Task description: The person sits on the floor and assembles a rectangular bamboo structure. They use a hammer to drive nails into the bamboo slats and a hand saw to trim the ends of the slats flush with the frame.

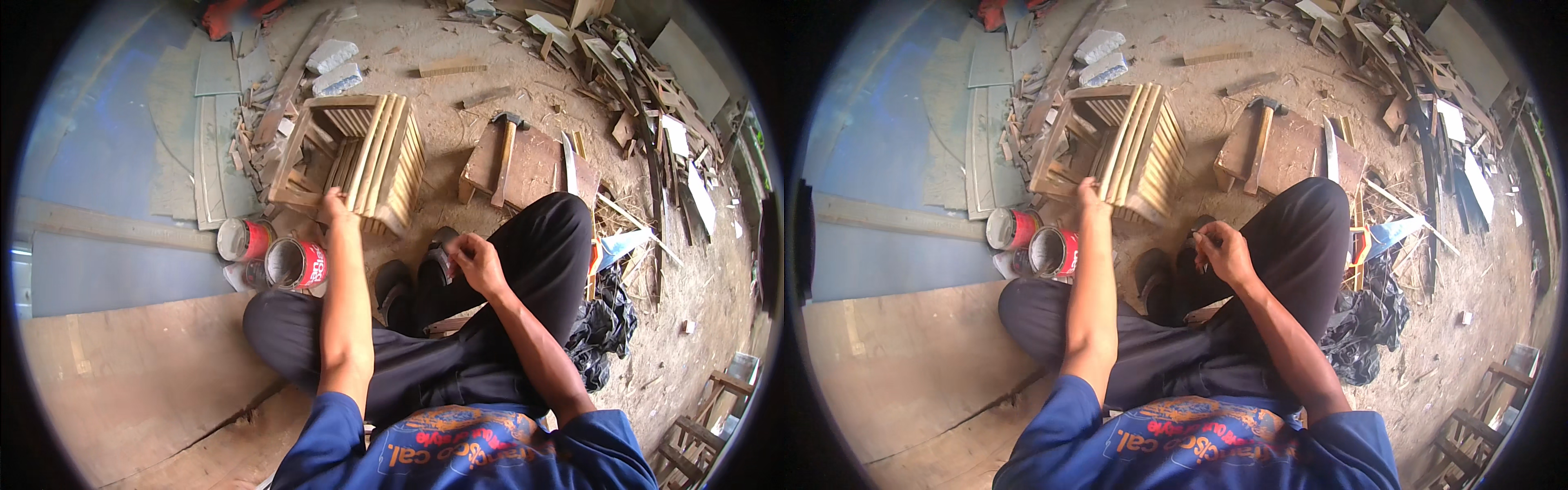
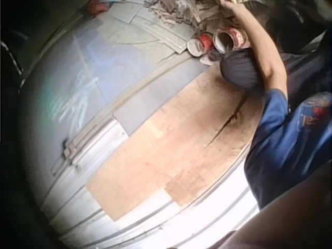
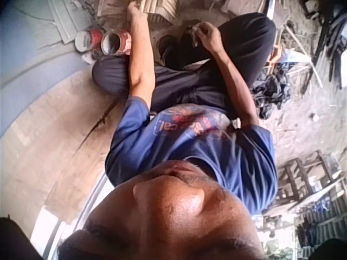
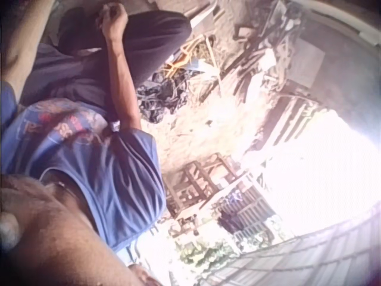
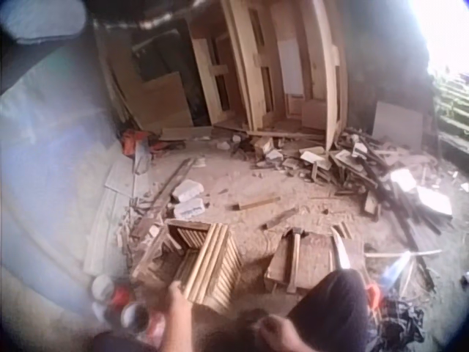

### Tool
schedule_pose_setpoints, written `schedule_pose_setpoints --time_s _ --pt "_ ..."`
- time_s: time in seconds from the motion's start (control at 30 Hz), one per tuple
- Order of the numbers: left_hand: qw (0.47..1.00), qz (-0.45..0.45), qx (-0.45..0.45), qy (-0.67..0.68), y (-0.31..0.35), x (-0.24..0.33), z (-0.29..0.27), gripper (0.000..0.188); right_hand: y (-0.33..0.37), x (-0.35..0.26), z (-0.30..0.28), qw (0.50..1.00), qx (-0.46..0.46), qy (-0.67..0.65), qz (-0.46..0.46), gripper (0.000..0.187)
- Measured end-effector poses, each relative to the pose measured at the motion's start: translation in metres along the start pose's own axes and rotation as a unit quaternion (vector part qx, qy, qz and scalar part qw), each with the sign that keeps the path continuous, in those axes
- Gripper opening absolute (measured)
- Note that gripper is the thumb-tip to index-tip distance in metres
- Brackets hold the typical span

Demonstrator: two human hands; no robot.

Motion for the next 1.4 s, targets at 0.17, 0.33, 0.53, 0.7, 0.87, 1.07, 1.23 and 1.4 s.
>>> schedule_pose_setpoints --time_s 0.17,0.33,0.53,0.7,0.87,1.07,1.23,1.4 --pt "0.998 -0.009 0.011 0.06 0.062 -0.057 0.045 0.023 -0.005 0.002 -0.019 0.997 0.046 -0.066 0.012 0.017" --pt "0.981 -0.043 -0.129 0.14 0.104 -0.07 0.094 0.069 -0.017 -0.005 -0.013 0.994 0.042 -0.102 0.018 0.021" --pt "0.974 -0.128 -0.147 -0.119 0.163 -0.108 0.106 0.069 -0.019 -0.003 -0.024 0.993 0.086 -0.084 0.013 0.025" --pt "0.829 -0.191 -0.254 -0.461 0.177 -0.043 0.101 0.065 -0.014 -0.013 -0.029 0.984 0.095 -0.147 0.011 0.03" --pt "0.688 -0.064 -0.254 -0.677 0.173 -0.02 0.118 0.06 -0.02 -0.001 -0.03 0.985 0.095 -0.145 0.023 0.028" --pt "0.715 0.222 -0.255 -0.613 0.152 0.004 0.19 0.044 -0.024 -0.03 -0.033 0.984 0.128 0.082 -0.093 0.02" --pt "0.719 0.209 -0.32 -0.58 0.112 -0.031 0.188 0.044 -0.053 -0.105 -0.017 0.94 0.108 0.265 -0.186 0.018" --pt "0.738 0.132 -0.32 -0.579 0.117 -0.037 0.185 0.037 -0.093 -0.111 -0.013 0.939 0.123 0.247 -0.204 0.017"
Point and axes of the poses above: each hand's wrist, its own y-axis away from the middle knuckle, its own z-axis out of the palm, x = y × z, the point moved 10 cm from there along -y, towards the middle knuckle, and after that the axes turned 3 degrees about -x, right-handed, at the moved point
